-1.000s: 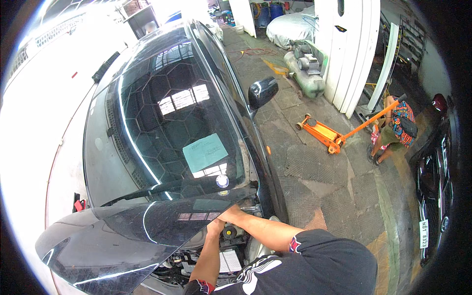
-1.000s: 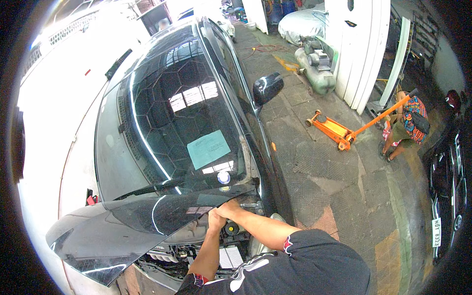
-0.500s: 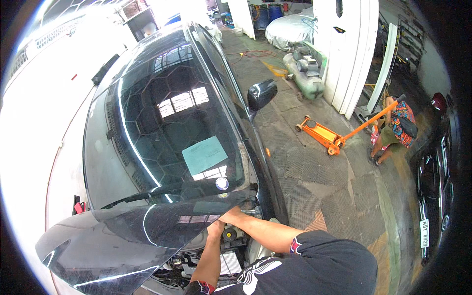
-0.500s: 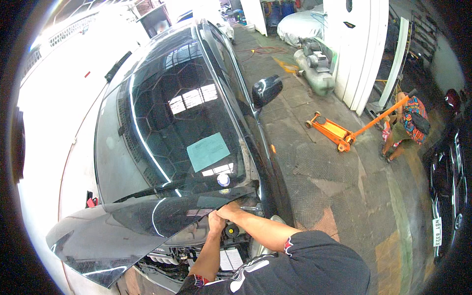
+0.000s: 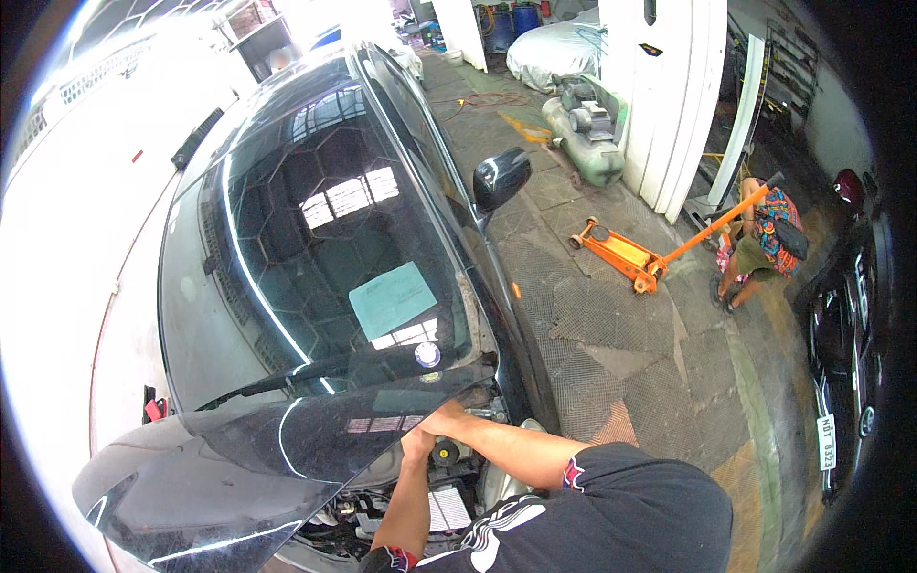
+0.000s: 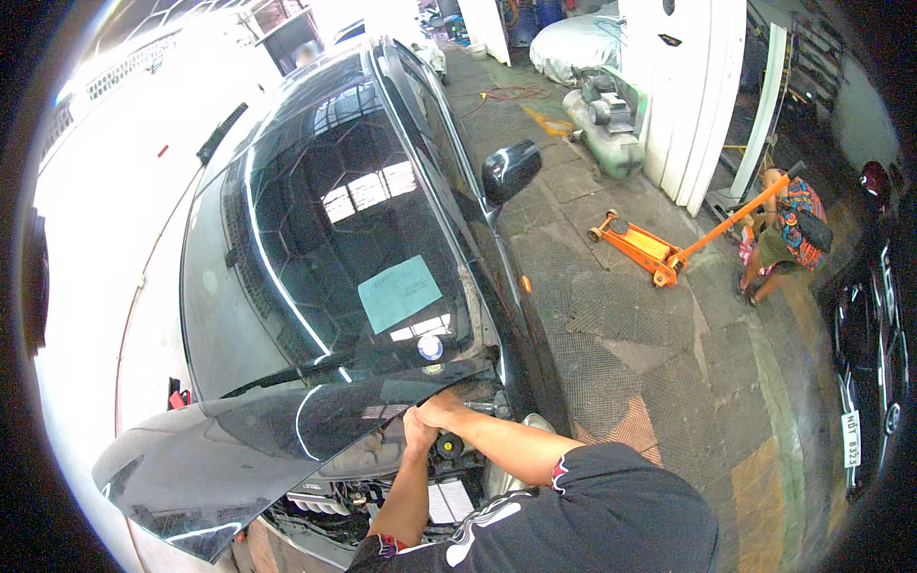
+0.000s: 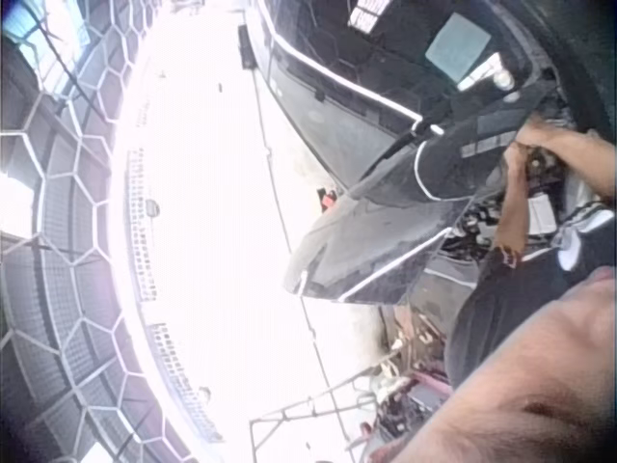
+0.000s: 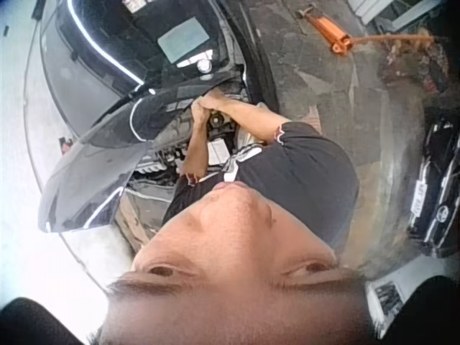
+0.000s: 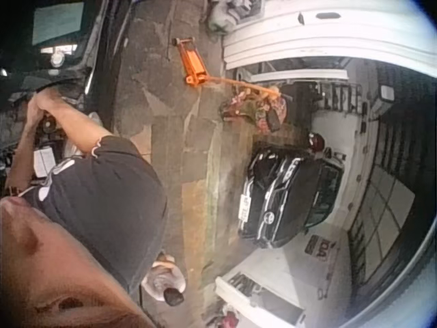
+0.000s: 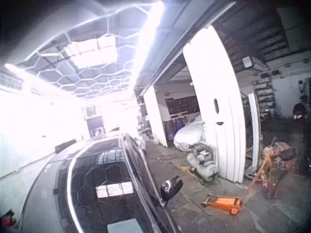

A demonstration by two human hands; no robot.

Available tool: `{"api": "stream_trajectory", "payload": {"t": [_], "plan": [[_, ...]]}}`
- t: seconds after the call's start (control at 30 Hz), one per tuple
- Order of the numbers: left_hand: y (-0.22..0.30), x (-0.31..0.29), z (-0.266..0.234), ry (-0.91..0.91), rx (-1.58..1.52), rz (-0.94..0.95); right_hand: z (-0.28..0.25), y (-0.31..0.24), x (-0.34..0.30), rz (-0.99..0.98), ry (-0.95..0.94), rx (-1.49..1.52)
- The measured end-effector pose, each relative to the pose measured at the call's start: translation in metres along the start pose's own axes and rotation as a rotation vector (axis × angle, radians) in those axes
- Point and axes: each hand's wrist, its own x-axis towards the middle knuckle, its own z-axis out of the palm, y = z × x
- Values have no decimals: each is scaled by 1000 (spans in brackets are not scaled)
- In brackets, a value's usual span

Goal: The person works on a car engine with the hood open, using a wrench to tighten bolts on the engine block. They move around the front of the vehicle to access different areas, occasionally picking up tools from a toolbox on the floor.

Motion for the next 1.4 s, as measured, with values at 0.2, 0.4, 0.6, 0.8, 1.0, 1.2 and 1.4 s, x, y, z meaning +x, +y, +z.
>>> {"api": "stream_trajectory", "payload": {"t": [0.2,0.4,0.6,0.8,1.0,1.2,1.4], "plan": [[10,1,-10,40,199,8,19,20,8,89,-107,-23],[8,-3,-5,-171,8,-104,14,13,5,15,-34,10],[4,1,9,-153,85,-132,-15,-17,-12,122,-48,2],[12,12,6,-261,149,-310,-33,-22,-13,58,-41,59],[1,12,16,-108,183,-265,-6,2,-3,139,-61,12],[3,6,16,-198,162,-331,23,31,7,37,20,18],[4,7,16,-89,227,-260,26,24,6,68,63,-3]]}}
